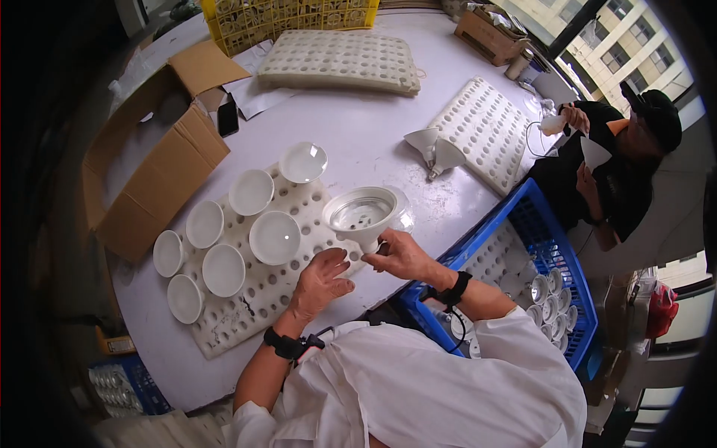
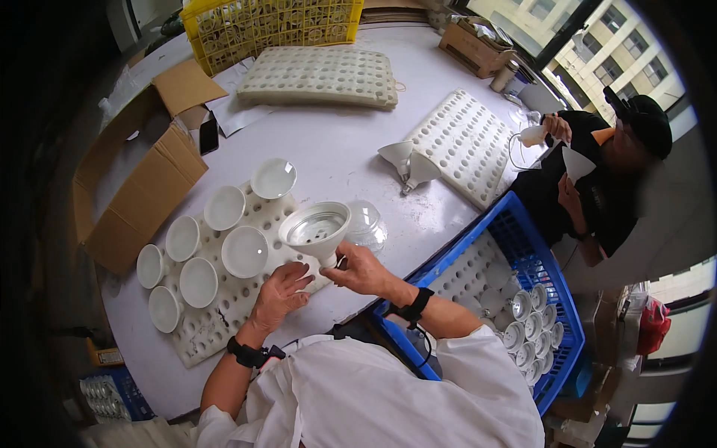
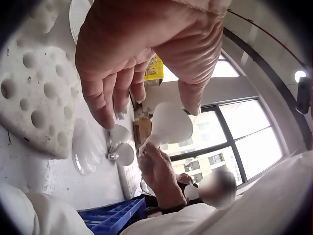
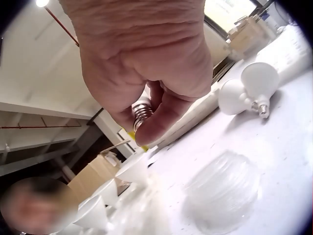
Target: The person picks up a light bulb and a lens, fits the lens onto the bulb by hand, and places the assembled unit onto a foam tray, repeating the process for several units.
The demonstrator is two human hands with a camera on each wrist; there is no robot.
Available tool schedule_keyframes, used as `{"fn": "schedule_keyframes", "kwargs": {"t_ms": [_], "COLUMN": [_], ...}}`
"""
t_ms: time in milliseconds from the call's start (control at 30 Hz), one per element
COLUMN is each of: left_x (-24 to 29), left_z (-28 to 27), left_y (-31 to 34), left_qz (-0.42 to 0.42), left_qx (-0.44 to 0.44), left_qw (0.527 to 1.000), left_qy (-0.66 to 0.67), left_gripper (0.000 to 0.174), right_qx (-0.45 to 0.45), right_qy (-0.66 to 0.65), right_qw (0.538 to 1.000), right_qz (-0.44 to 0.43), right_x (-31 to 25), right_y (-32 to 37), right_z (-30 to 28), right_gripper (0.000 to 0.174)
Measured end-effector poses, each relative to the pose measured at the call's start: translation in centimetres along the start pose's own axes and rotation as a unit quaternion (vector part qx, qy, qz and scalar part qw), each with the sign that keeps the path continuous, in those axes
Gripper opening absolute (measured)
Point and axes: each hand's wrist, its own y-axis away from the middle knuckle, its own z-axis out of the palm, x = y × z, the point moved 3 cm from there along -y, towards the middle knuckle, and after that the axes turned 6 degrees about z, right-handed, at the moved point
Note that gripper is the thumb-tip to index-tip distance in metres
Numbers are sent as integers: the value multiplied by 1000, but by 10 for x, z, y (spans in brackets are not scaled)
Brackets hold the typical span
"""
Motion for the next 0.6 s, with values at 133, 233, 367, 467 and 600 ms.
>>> {"fn": "schedule_keyframes", "kwargs": {"t_ms": [133, 233, 367, 467, 600], "left_x": [-11, 2, -5, -6, -22], "left_z": [-19, -31, -59, -58, -74], "left_y": [8, 26, 53, 65, 76], "left_qz": [63, 94, 75, 68, 115], "left_qx": [34, 124, 137, 171, 195], "left_qw": [994, 979, 982, 977, 950], "left_qy": [-78, -129, -108, -103, -215], "left_gripper": [54, 33, 45, 41, 35], "right_qx": [-17, -143, 105, 129, 85], "right_qy": [113, 169, 415, 426, 438], "right_qw": [974, 972, 904, 889, 869], "right_qz": [-194, -78, -15, 104, 213], "right_x": [-16, -18, 43, 68, 85], "right_y": [0, -13, -76, -101, -113], "right_z": [61, 58, -24, -59, -67], "right_gripper": [33, 43, 70, 84, 96]}}
